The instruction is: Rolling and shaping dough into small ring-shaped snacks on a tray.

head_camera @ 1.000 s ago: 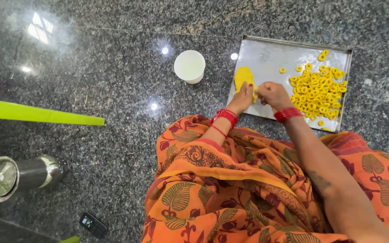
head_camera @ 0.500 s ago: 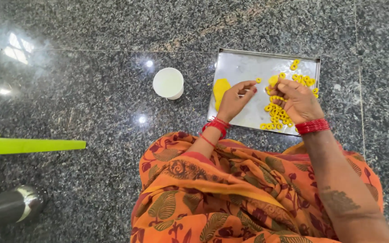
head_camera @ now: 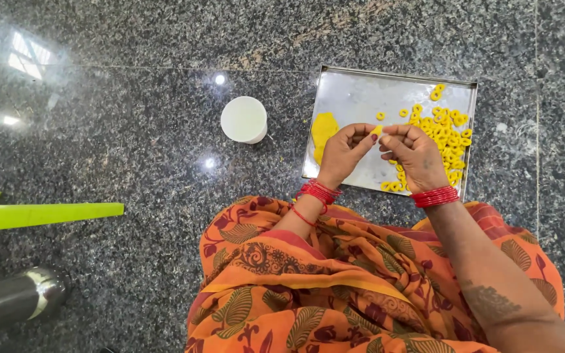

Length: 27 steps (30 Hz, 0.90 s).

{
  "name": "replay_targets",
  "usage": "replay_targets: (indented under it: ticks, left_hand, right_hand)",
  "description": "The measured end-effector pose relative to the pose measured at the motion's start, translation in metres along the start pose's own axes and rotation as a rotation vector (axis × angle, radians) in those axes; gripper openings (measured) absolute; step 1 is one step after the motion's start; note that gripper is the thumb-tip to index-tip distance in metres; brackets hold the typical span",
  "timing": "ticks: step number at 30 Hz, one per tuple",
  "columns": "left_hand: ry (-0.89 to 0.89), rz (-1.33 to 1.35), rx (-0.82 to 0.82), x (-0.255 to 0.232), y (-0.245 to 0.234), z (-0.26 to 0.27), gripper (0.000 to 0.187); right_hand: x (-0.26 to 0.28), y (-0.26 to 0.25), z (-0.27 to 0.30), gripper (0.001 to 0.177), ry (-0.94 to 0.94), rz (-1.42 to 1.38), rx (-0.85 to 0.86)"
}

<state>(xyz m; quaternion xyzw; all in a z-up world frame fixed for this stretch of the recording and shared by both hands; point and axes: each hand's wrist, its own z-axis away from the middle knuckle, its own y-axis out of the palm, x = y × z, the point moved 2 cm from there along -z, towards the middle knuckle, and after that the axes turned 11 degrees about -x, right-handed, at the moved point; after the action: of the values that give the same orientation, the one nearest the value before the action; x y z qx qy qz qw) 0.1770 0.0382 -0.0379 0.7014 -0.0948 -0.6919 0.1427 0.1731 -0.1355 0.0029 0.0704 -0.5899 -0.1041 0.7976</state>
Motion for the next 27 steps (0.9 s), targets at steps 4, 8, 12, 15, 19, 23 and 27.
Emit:
replay_targets:
  ticks: [4, 8, 12, 15, 19, 23, 27]
  left_hand:
    - [0.048, -0.167, -0.053, -0.009, 0.0, 0.003, 0.022]
    - [0.238, -0.457, -0.058, -0.025, 0.002, 0.006, 0.019]
    - [0.229, -0.444, -0.075, -0.028, 0.004, 0.008, 0.018]
    - [0.139, -0.397, -0.099, -0.028, 0.005, 0.008, 0.016]
    - [0.168, -0.438, -0.095, -0.018, 0.004, 0.009, 0.014]
    - [0.079, -0.266, -0.127, 0.009, -0.015, -0.009, 0.015]
    - [0.055, -0.588, -0.273, 0.009, -0.044, -0.019, 0.015]
  right_hand:
    - [0.017, 0.006, 0.007, 0.037, -0.064, 0.083, -0.01]
    - [0.023, 0.011, 0.012, 0.04, -0.301, 0.381, 0.082]
    - [0.038, 0.022, 0.026, 0.025, -0.48, 0.663, -0.05]
    - [0.042, 0.026, 0.03, 0.018, -0.645, 0.636, -0.05]
    - [0.013, 0.006, 0.003, 0.016, -0.431, 0.691, -0.103]
    - [0.005, -0.011, -0.008, 0.013, 0.054, -0.141, 0.249]
    - [0.027, -0.011, 0.003, 0.014, 0.113, -0.29, 0.365]
